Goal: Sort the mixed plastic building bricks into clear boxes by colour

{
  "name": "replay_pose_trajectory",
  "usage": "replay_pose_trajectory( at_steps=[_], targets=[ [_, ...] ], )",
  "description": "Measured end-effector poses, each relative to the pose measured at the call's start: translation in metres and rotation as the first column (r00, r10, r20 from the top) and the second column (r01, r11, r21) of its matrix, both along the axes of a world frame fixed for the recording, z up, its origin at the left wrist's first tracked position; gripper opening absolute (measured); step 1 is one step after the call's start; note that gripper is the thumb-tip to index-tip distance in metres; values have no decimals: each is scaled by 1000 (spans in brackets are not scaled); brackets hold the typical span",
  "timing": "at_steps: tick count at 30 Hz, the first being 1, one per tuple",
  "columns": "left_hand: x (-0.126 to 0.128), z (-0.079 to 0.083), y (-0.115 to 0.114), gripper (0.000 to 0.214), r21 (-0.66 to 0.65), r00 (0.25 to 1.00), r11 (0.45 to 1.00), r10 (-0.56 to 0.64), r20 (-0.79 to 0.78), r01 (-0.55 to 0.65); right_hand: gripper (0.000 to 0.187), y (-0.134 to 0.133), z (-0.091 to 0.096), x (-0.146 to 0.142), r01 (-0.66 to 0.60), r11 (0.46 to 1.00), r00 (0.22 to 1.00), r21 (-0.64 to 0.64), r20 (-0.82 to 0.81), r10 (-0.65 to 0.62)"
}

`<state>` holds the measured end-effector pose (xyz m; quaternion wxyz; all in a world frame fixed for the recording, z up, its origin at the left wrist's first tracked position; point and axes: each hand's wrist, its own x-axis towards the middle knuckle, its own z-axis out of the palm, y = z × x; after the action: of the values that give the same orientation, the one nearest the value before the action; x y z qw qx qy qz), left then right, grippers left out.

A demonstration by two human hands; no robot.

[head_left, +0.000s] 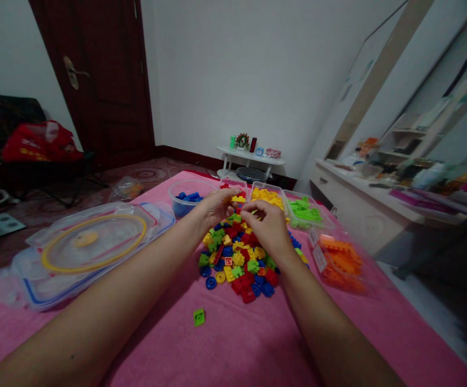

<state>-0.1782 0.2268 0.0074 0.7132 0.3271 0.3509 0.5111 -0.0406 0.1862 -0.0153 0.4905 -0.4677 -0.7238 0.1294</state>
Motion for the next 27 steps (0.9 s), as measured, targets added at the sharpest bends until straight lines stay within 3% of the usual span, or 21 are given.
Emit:
replay_pose_trajectory(
  at_steps=[2, 4, 6, 8, 11, 16, 22, 27],
  targets=[
    [-4, 3, 1, 5, 49, 999, 998, 46, -23, -45, 14, -2, -9, -4, -77, 994, 962, -82, 256, 95],
    [-7, 5, 2, 4, 76, 998, 996, 58, -30, -56, 25, -5, -16, -9, -84, 987, 872, -137, 470, 139],
    [-7, 4, 2, 3, 71, 999, 997, 44, -31, -42, 26, -8, -20, -11, -51, 986, 807, -160, 575, 136],
    [-7, 1, 3, 3, 58, 999, 998, 17, -32, -15, 20, -7, -17, -9, -20, 985, 801, -169, 587, 117],
    [-4, -3, 3, 7, 54, 999, 998, -16, -51, 19, 17, -3, -3, 2, 37, 985, 874, -170, 484, 51],
    [6, -15, 0, 14, 33, 990, 996, -81, -116, 85, 21, 3, 17, 19, 111, 990, 987, -92, 128, -99],
    [16, -27, -7, 30, -70, 929, 930, -353, 109, 361, 33, 4, 20, 20, 7, 1000, 1000, -8, 13, -7],
    [23, -35, -8, 11, -188, 920, 901, -391, 36, 390, 29, -4, 48, 48, 144, 989, 957, 40, -262, -128]
  ],
)
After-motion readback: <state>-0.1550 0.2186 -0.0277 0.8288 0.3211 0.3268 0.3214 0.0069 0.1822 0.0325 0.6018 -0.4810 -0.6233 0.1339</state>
